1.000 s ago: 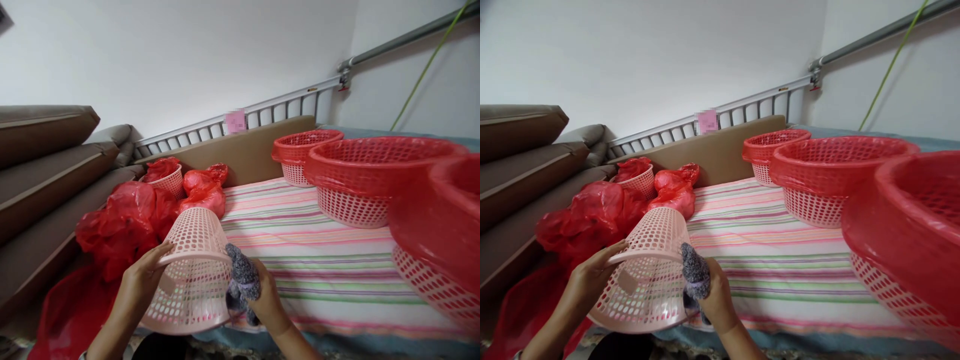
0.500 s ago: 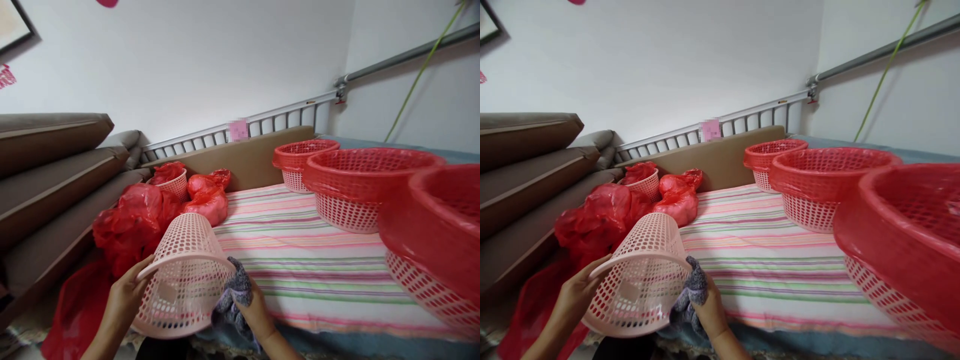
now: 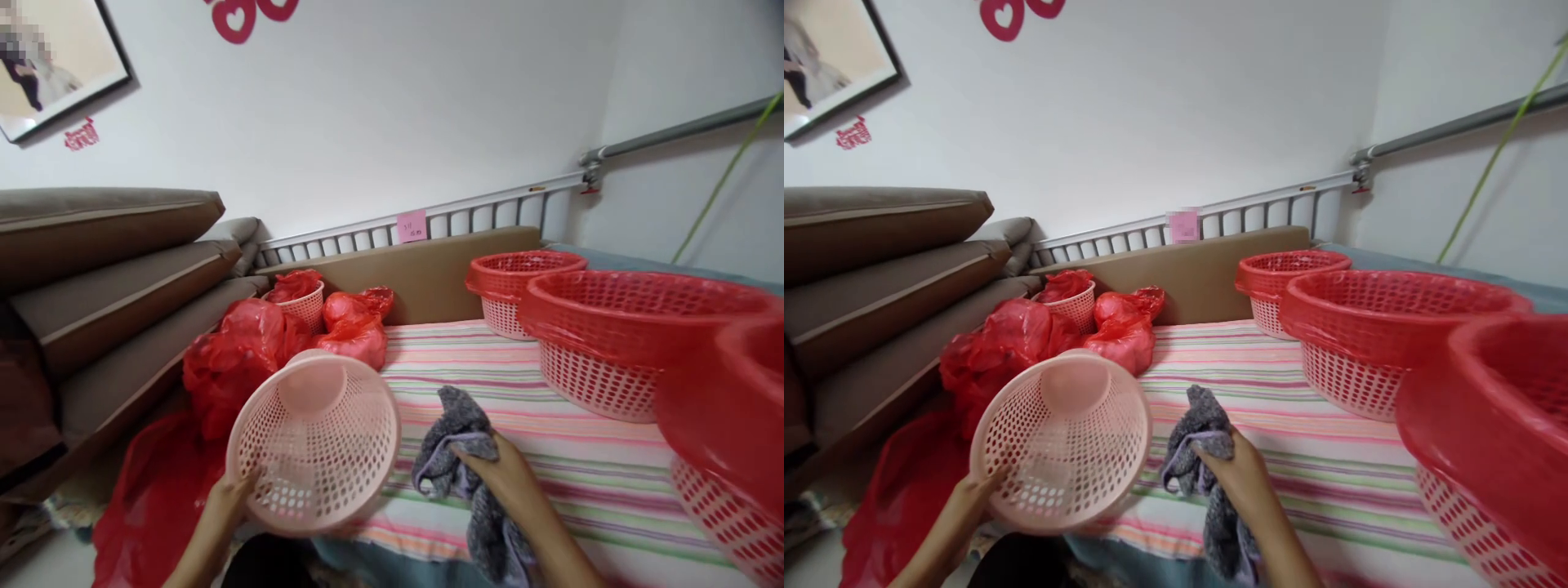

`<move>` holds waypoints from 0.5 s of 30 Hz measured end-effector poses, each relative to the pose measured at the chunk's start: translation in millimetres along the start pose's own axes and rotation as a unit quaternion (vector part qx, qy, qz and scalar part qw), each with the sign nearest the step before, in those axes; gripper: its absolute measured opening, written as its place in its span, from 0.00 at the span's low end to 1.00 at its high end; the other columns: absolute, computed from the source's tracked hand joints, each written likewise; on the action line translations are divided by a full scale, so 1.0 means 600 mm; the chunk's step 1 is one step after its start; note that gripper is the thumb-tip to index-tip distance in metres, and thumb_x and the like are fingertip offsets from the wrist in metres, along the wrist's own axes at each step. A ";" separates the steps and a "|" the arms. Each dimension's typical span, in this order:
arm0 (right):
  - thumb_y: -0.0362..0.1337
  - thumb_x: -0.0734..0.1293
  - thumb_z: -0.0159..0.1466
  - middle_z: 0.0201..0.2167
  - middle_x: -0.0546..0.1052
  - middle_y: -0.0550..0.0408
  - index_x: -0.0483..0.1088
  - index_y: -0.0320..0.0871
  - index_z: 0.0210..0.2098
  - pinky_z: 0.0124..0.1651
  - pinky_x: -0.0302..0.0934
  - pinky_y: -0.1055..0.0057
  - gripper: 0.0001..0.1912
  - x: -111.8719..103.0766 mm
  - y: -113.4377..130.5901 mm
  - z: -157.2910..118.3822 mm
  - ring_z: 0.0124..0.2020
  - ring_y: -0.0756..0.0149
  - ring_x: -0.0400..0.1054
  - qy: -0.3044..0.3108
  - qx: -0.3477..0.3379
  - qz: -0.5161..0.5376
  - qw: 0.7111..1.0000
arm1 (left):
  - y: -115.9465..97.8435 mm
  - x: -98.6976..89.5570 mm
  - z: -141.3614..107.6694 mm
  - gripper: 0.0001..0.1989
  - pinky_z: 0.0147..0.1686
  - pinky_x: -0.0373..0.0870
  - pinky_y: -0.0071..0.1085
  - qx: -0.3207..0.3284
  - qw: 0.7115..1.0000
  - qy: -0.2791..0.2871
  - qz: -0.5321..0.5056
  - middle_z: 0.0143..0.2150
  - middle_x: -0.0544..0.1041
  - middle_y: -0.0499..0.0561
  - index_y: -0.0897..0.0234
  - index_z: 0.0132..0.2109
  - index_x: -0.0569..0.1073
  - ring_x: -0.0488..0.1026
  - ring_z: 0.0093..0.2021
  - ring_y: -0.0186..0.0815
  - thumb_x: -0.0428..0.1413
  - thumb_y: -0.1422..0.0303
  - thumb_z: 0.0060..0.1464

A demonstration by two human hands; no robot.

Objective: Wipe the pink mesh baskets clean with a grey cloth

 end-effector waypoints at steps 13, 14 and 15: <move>0.46 0.70 0.51 0.46 0.76 0.45 0.68 0.41 0.49 0.52 0.63 0.58 0.28 0.189 0.045 -0.044 0.48 0.54 0.70 0.014 -0.084 0.065 0.994 | 0.071 0.175 -0.056 0.21 0.43 0.75 0.39 -0.207 0.910 0.040 -0.357 0.45 0.79 0.61 0.69 0.48 0.71 0.76 0.48 0.49 0.59 0.63 0.47; 0.44 0.70 0.50 0.48 0.75 0.44 0.69 0.41 0.49 0.54 0.61 0.55 0.28 0.206 0.041 -0.039 0.50 0.53 0.68 0.018 -0.098 0.016 0.995 | 0.073 0.177 -0.057 0.20 0.43 0.75 0.39 -0.213 0.904 0.042 -0.367 0.45 0.79 0.62 0.69 0.47 0.71 0.76 0.48 0.49 0.59 0.64 0.48; 0.42 0.71 0.49 0.48 0.74 0.43 0.70 0.41 0.48 0.55 0.59 0.53 0.27 0.218 0.033 -0.037 0.51 0.51 0.67 0.021 -0.109 -0.033 0.993 | 0.073 0.178 -0.057 0.19 0.43 0.75 0.39 -0.217 0.901 0.046 -0.374 0.44 0.79 0.62 0.69 0.47 0.71 0.76 0.47 0.48 0.58 0.65 0.49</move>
Point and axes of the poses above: each hand's wrist, its own z-axis towards the middle knuckle, its own x-axis out of the palm, y = z × x, the point moved 3 cm from there along z, towards the middle knuckle
